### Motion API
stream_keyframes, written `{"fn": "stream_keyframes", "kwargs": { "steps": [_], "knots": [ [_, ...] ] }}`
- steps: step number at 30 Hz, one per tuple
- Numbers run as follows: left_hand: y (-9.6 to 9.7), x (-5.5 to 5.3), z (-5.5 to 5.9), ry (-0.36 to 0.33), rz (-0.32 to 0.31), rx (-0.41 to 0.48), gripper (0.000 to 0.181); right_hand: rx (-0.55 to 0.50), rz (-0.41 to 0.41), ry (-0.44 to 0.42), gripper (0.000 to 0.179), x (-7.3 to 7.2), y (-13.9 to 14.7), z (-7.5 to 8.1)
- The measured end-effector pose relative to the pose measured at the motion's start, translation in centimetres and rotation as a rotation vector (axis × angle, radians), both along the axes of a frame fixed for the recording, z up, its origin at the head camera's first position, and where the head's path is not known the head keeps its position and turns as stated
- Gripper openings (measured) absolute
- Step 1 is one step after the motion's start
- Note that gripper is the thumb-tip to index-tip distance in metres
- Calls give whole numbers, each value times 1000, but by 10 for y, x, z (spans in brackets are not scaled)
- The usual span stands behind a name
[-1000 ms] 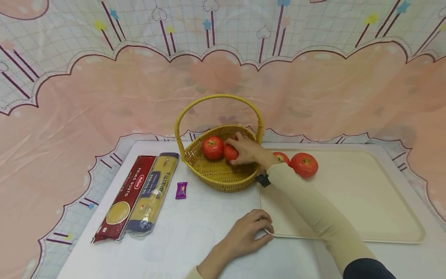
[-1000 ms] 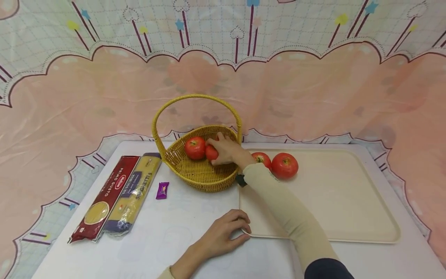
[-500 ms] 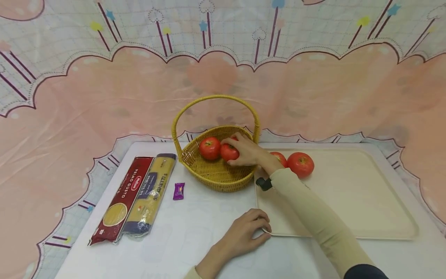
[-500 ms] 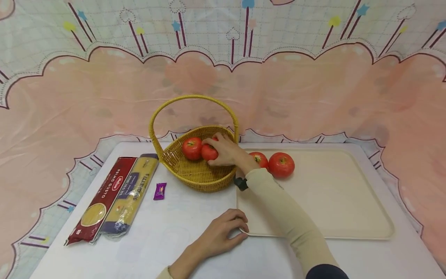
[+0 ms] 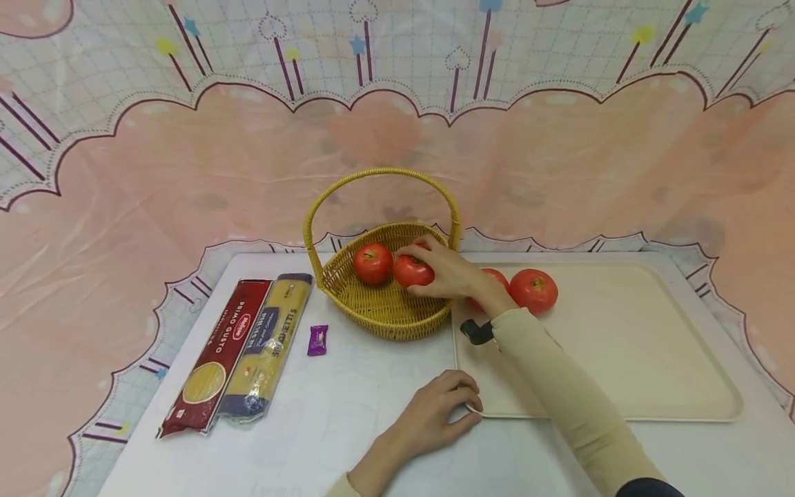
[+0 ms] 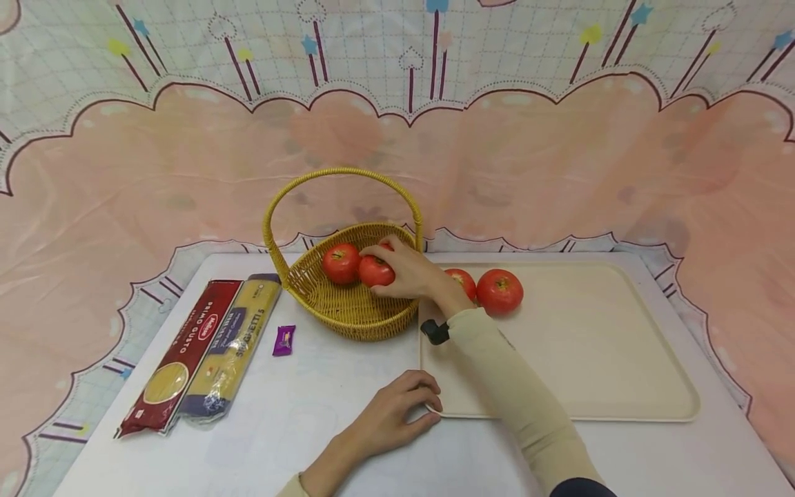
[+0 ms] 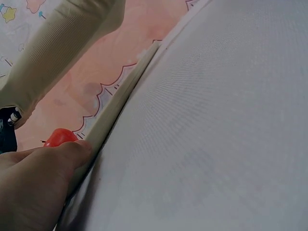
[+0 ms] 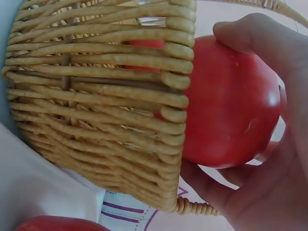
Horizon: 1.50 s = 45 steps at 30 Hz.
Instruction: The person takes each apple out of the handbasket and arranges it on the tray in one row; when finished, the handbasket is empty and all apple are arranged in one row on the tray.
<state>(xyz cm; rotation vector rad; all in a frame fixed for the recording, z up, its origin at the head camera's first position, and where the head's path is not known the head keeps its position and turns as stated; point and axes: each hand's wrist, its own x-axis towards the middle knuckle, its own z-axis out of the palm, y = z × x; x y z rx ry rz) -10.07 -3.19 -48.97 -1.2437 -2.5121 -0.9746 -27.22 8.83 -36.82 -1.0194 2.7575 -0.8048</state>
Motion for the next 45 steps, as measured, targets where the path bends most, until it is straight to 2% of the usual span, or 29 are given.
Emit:
{"fn": "stream_keyframes", "kwargs": {
  "steps": [17, 37, 41, 45],
  "knots": [
    [-2, 0, 0, 41, 7, -11, 4, -123, -16, -3, 64, 16, 17, -3],
    [-1, 0, 0, 10, 7, 1, 6, -277, -103, 70, 66, 37, 43, -15],
    [-1, 1, -1, 13, 18, -4, 11, -311, -108, 82, 65, 40, 47, -16],
    [-1, 2, -1, 10, 38, 3, 9, -354, -130, 77, 67, 44, 52, -17]
  ]
}}
